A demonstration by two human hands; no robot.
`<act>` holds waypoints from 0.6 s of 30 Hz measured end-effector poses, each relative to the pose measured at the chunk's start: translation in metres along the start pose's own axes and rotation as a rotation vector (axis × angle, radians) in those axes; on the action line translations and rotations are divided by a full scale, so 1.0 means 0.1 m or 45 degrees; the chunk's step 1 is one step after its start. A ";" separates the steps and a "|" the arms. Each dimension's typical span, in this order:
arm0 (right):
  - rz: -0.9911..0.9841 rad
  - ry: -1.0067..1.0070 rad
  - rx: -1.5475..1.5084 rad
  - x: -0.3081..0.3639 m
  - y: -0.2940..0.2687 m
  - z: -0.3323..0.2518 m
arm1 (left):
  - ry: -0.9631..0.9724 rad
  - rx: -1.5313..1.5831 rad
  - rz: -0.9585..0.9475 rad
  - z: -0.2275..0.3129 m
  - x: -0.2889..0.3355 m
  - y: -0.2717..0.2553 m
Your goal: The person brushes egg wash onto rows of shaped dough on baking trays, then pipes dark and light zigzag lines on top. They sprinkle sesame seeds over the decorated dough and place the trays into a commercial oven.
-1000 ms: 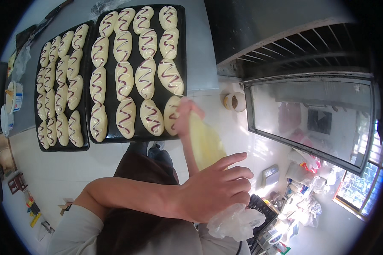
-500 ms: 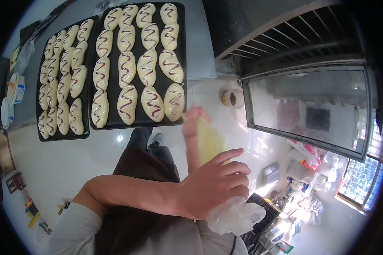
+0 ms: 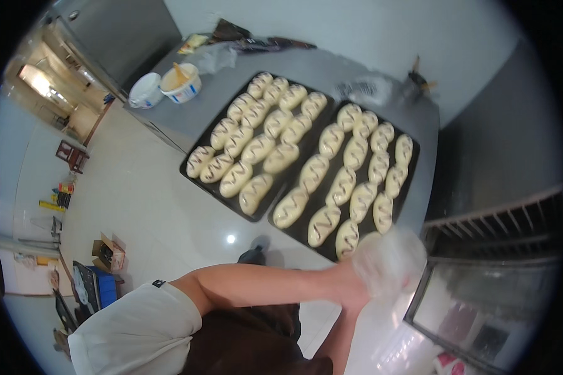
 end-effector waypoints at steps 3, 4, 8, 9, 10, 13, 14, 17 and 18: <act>-0.361 0.091 -0.348 -0.04 0.73 -0.35 | -0.275 0.199 0.074 0.32 -0.19 -1.06; -0.502 0.211 -0.494 -0.07 1.07 -0.40 | -0.449 0.171 0.234 0.41 -0.15 -1.44; -1.036 0.429 -0.611 -0.27 2.62 -0.66 | -0.546 -0.023 0.659 0.86 0.22 -2.98; -1.141 0.514 -0.602 -0.32 3.07 -0.74 | -0.408 -0.040 0.787 0.98 0.34 -3.37; -1.237 0.484 -0.575 -0.41 3.51 -0.86 | -0.464 -0.060 0.801 1.05 0.44 -3.81; -1.324 0.606 -0.586 -0.62 4.81 -1.19 | -0.506 -0.199 0.740 1.28 0.46 -5.16; -1.321 0.673 -0.589 -0.74 5.23 -1.28 | -0.567 -0.247 0.747 1.33 0.42 -5.61; -1.059 0.793 -0.831 -1.34 6.34 -1.50 | -0.514 -0.474 0.729 1.48 0.16 -6.68; -0.999 0.819 -0.758 -1.65 6.64 -1.54 | -0.411 -0.683 0.717 1.58 0.01 -6.97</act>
Point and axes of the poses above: each hand's wrist, its own x-axis away from the middle knuckle, its own y-axis out of the palm, z = x × y, the point moved 5 cm from there along -x, towards the middle knuckle, and after that the axes turned 12 degrees about -z, right-handed, at the moved point
